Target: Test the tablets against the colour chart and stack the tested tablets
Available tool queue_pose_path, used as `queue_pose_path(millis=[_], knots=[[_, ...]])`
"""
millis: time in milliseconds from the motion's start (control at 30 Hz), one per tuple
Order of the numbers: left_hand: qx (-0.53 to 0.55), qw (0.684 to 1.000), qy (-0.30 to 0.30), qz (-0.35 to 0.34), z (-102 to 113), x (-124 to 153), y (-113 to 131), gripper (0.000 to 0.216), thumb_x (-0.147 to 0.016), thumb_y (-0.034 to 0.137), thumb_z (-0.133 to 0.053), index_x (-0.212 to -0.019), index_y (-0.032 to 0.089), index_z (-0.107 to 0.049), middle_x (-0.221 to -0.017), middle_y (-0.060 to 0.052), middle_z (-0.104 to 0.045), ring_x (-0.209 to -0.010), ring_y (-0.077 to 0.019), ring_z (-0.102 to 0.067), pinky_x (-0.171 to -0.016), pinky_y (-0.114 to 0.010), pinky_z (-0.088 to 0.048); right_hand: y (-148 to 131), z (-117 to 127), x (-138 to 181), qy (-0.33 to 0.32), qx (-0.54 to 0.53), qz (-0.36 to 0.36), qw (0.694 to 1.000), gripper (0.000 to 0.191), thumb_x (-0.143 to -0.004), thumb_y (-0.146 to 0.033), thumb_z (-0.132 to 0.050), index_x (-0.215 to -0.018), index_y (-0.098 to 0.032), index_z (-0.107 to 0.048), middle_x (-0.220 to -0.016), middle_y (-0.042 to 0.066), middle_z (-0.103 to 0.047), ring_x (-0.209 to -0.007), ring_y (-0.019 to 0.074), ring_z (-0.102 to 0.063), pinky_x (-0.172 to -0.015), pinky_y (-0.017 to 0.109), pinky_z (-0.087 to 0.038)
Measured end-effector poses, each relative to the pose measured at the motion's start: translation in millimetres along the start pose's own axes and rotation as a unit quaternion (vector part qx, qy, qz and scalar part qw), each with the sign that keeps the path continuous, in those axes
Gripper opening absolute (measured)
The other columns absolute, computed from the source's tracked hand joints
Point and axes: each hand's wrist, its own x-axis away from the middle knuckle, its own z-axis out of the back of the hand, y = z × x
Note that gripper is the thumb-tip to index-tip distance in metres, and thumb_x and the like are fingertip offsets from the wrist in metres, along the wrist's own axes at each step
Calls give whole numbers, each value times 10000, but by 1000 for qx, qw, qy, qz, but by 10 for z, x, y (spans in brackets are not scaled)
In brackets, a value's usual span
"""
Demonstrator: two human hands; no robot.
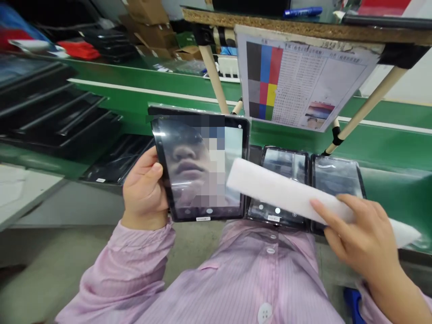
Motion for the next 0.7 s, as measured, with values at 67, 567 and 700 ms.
queue_pose_path(millis=[67, 567, 700], knots=[[-13, 1000, 4, -8, 11, 29, 36, 439, -752, 485, -949, -1140, 307, -846, -1145, 14, -834, -949, -181, -781, -814, -255, -668, -85, -115, -144, 13, 11, 46, 999, 969, -928, -167, -672, -1695, -535, -208, -1280, 128, -612, -938, 292, -648, -802, 436, -514], [-22, 997, 67, -16, 85, 245, 145, 495, -722, 514, -966, -1146, 294, -838, -1167, -41, -825, -1188, -299, -757, -1095, -425, -612, -102, -228, -217, 58, -19, 63, 996, 958, -943, -111, -647, -1689, -544, -230, -1271, 139, -610, -977, 323, -665, -837, 479, -526], [-16, 997, 72, -24, 70, 272, 154, 466, -719, 501, -968, -1127, 310, -849, -1157, -15, -830, -1089, -263, -789, -1063, -384, -628, -111, -202, -223, 52, -1, 69, 996, 1035, -918, -80, -673, -1704, -530, -173, -1265, 147, -608, -957, 322, -669, -821, 478, -533]])
